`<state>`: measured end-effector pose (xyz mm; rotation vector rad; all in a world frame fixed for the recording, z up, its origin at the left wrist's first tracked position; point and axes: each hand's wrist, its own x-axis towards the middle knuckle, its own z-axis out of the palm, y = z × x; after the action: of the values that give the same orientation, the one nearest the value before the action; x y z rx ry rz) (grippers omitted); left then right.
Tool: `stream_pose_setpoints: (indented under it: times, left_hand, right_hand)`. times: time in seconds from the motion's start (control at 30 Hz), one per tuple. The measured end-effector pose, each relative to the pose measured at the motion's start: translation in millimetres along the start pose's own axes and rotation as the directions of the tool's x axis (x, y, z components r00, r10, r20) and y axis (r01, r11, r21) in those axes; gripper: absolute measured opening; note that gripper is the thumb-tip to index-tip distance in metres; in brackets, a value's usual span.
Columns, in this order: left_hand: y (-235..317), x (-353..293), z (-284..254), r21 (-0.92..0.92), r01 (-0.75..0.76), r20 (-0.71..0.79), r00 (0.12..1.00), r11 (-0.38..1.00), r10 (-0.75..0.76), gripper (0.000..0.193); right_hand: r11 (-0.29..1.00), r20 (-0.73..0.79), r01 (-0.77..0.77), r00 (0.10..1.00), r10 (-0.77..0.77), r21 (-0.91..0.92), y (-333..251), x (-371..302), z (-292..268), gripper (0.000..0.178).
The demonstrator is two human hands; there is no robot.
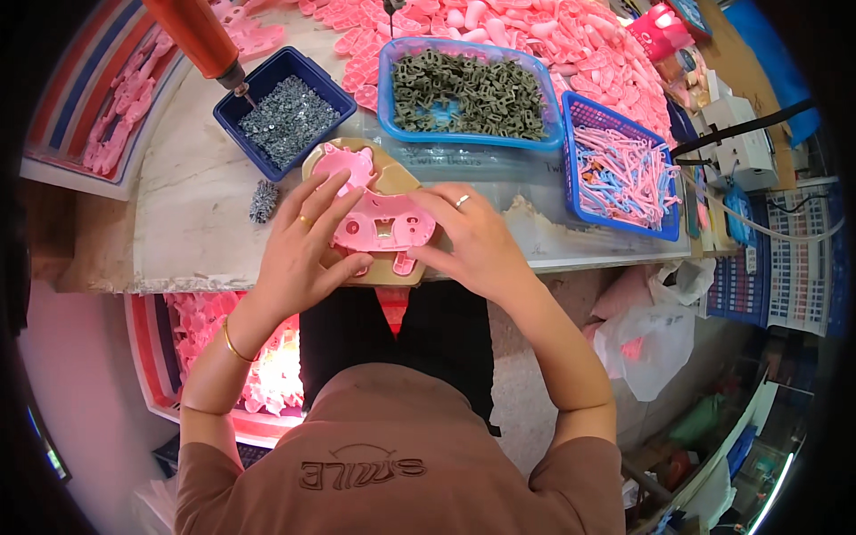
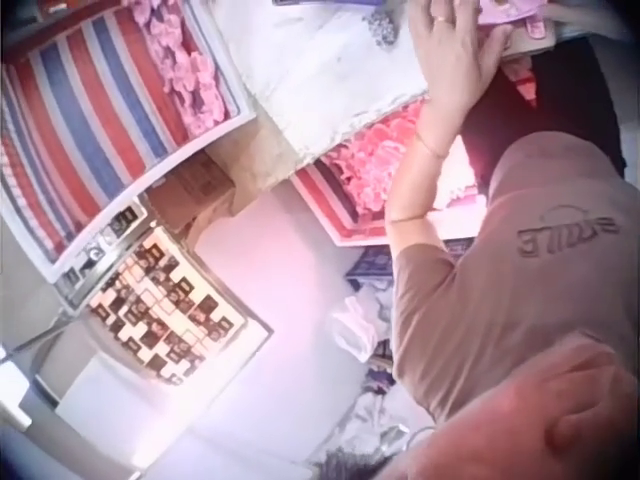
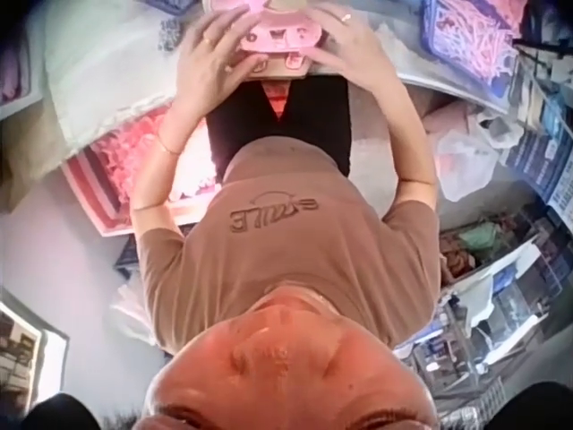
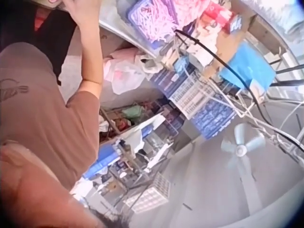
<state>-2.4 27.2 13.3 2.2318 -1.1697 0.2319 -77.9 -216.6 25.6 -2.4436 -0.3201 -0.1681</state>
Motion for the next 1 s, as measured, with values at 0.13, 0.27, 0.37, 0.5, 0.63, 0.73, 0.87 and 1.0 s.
stream_pose_setpoints:
  times: [0.13, 0.27, 0.37, 0.5, 0.63, 0.73, 0.87, 1.0]
  left_hand:
    - [-5.5, 1.5, 7.1, -0.01, -0.009, 0.094, 0.995, 1.0, 0.01, 0.066]
    - [-4.4, 2.4, 5.0, 0.002, -0.029, 0.115, 0.993, 1.0, 0.028, 0.067]
    - [-6.3, 0.4, 5.7, -0.04, -0.028, 0.098, 0.995, 0.999, 0.032, 0.066]
    - [-1.2, 4.4, 7.2, -0.039, -0.009, 0.078, 0.997, 0.999, 0.013, 0.065]
    - [3.1, 4.2, 5.9, 0.016, -0.007, 0.113, 0.994, 1.0, 0.005, 0.063]
    - [3.6, 3.5, 6.6, 0.039, 0.009, 0.13, 0.991, 0.999, -0.014, 0.06]
    - [6.5, 2.4, 9.0, 0.086, -0.007, 0.149, 0.989, 0.996, -0.006, 0.053]
    - [6.4, 1.6, 7.7, 0.088, 0.007, 0.176, 0.984, 0.996, -0.022, 0.05]
  right_hand:
    - [0.982, 0.001, 0.033, 0.999, -0.033, -0.186, -7.3, 3.9, -1.6, 0.056]
    - [0.95, -0.01, 0.082, 0.996, -0.089, -0.3, -12.3, 5.7, -0.7, 0.056]
    - [0.942, -0.008, 0.069, 0.997, -0.076, -0.329, -14.2, 3.9, 0.9, 0.057]
    - [0.903, -0.027, 0.057, 0.997, -0.076, -0.425, -13.0, 0.2, 6.8, 0.059]
    - [0.941, -0.026, 0.041, 0.998, -0.053, -0.336, -7.4, 7.1, -0.8, 0.048]
    - [0.995, 0.011, 0.054, 0.999, -0.053, -0.084, 29.4, 37.0, -18.4, 0.025]
    - [0.938, -0.126, -0.191, 0.979, 0.161, -0.289, 71.2, 99.2, -34.7, 0.022]
    - [0.777, 0.1, -0.362, 0.874, 0.475, -0.515, 79.3, 142.8, -16.7, 0.031]
